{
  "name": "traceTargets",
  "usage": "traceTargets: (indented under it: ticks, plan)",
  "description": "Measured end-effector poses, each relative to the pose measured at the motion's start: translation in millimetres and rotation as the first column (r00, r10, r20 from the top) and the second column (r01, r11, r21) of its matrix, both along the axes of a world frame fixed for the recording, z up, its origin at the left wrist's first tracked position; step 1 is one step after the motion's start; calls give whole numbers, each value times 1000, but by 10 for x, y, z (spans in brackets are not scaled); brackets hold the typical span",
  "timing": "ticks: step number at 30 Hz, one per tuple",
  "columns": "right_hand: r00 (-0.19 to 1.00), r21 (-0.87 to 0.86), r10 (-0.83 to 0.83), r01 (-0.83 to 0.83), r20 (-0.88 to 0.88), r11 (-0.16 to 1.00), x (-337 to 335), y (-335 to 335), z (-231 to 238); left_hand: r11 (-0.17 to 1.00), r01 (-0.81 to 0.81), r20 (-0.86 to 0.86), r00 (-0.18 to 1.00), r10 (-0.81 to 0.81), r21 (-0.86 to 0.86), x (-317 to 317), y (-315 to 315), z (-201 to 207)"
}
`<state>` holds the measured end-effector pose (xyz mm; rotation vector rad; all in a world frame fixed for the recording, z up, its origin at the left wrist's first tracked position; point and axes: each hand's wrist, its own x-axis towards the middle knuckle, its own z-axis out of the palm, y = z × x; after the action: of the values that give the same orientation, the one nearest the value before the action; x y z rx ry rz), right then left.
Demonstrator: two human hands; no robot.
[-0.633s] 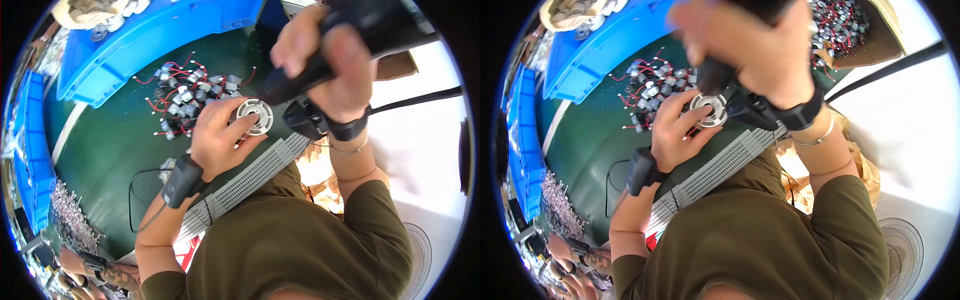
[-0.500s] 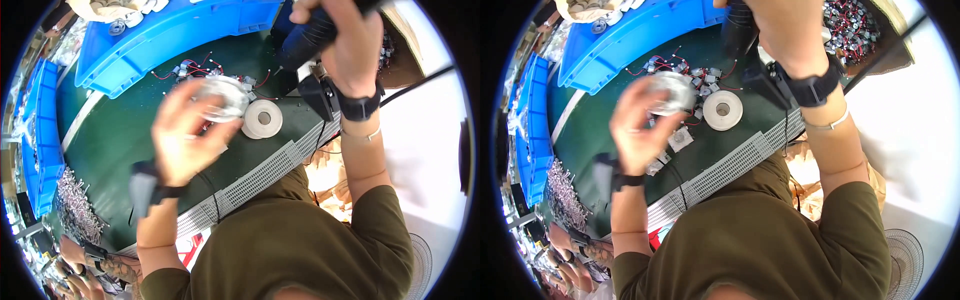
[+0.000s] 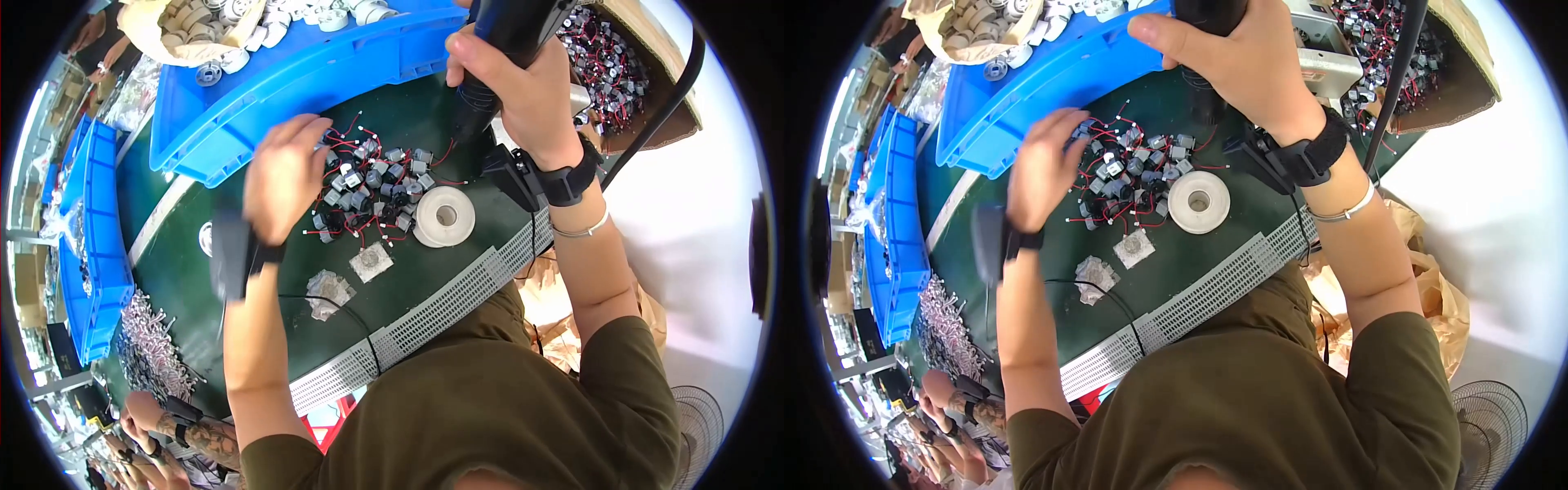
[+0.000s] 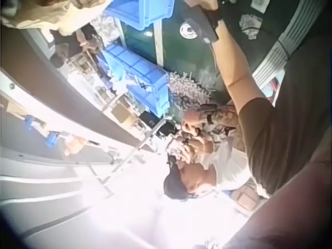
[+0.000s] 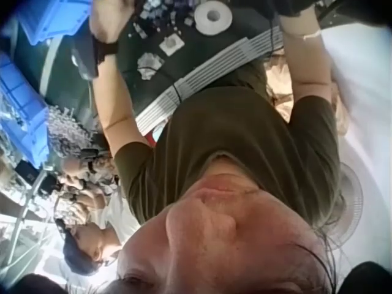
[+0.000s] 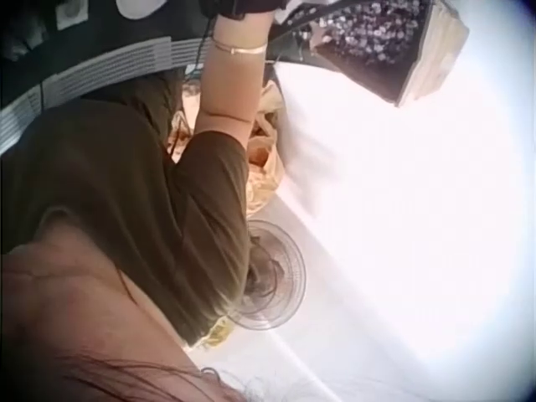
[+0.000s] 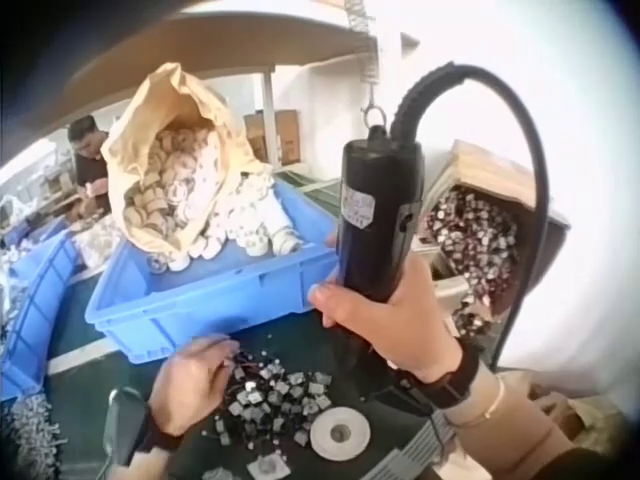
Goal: The person assembles a motor into a plastic housing by hand and secures it by driving a screw with a power screwdriver. This process is repeated multiple times with additional motors, housings, and screws.
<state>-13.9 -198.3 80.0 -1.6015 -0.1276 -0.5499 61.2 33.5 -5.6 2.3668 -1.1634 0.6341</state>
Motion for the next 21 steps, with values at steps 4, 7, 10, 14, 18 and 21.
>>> traceTargets:
  ticks: [4,7,10,14,18,21]
  plan:
    - [1000,-74,-30,31,9,997,29,-48,-18,965,-42,-191,977,94,260,404,-34,-194]
    - [999,-136,-46,49,25,989,64,-143,-97,999,-6,-543,839,29,44,392,30,-178]
    - [991,-193,-102,116,82,974,73,-120,-147,977,-80,-451,892,-18,-196,328,44,-241]
    - [782,-263,-311,508,540,820,81,-96,-399,756,-206,-642,688,-340,-621,155,89,-63]
    - [863,-604,166,185,478,775,-155,57,-432,622,-197,-605,568,-558,-758,147,156,-102]
    - [969,-610,236,-143,73,779,-27,300,-646,633,-199,-623,540,-566,-748,127,133,-155]
